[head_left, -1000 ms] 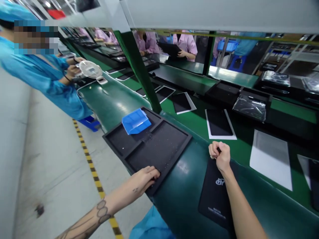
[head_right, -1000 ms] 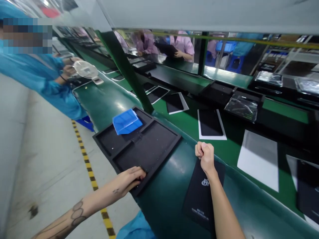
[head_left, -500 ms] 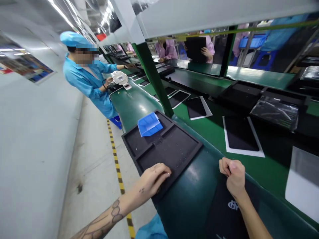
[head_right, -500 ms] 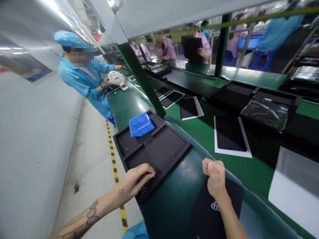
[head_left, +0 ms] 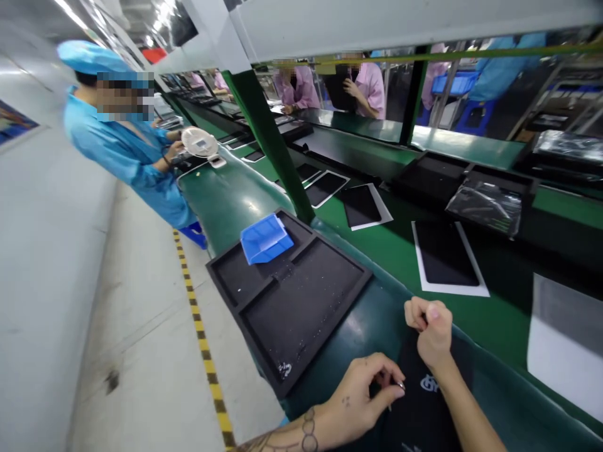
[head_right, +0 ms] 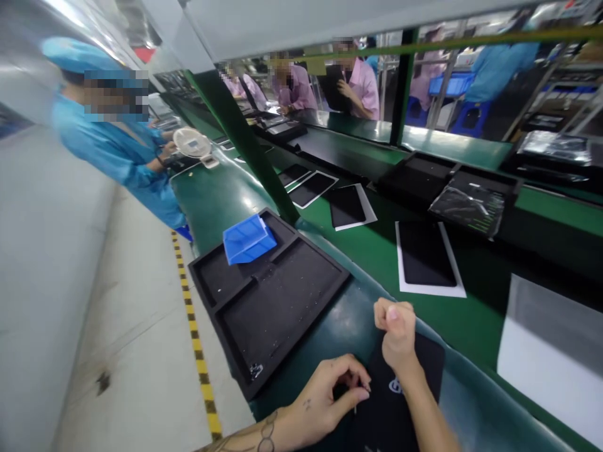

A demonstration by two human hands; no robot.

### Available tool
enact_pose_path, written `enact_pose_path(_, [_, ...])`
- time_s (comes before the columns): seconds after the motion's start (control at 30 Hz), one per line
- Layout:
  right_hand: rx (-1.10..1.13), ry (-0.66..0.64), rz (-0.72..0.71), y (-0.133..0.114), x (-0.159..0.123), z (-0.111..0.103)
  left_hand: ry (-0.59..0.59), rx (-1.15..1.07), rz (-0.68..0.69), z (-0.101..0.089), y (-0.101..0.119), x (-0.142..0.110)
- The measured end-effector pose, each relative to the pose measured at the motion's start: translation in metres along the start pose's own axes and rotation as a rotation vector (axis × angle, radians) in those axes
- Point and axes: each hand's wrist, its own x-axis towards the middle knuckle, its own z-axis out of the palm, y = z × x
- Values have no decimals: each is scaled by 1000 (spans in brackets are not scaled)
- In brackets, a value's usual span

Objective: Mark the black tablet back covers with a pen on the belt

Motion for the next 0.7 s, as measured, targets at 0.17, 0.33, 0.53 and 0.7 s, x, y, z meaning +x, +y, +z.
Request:
enact_pose_path(0.17, [-19,64,21,-1,-2,3,11,-20,89,4,-7,-1])
enact_pose_path(0.33, [-46,112,28,-2,0,6,36,-17,212,13,-15,-8])
enact_pose_path(0.53, [25,134,27,-28,11,7,78,2,261,38,-19,-24])
enact_pose_path(0.7, [-358,448,321,-77,-89,-58,97,-17,247,48,-24,-39])
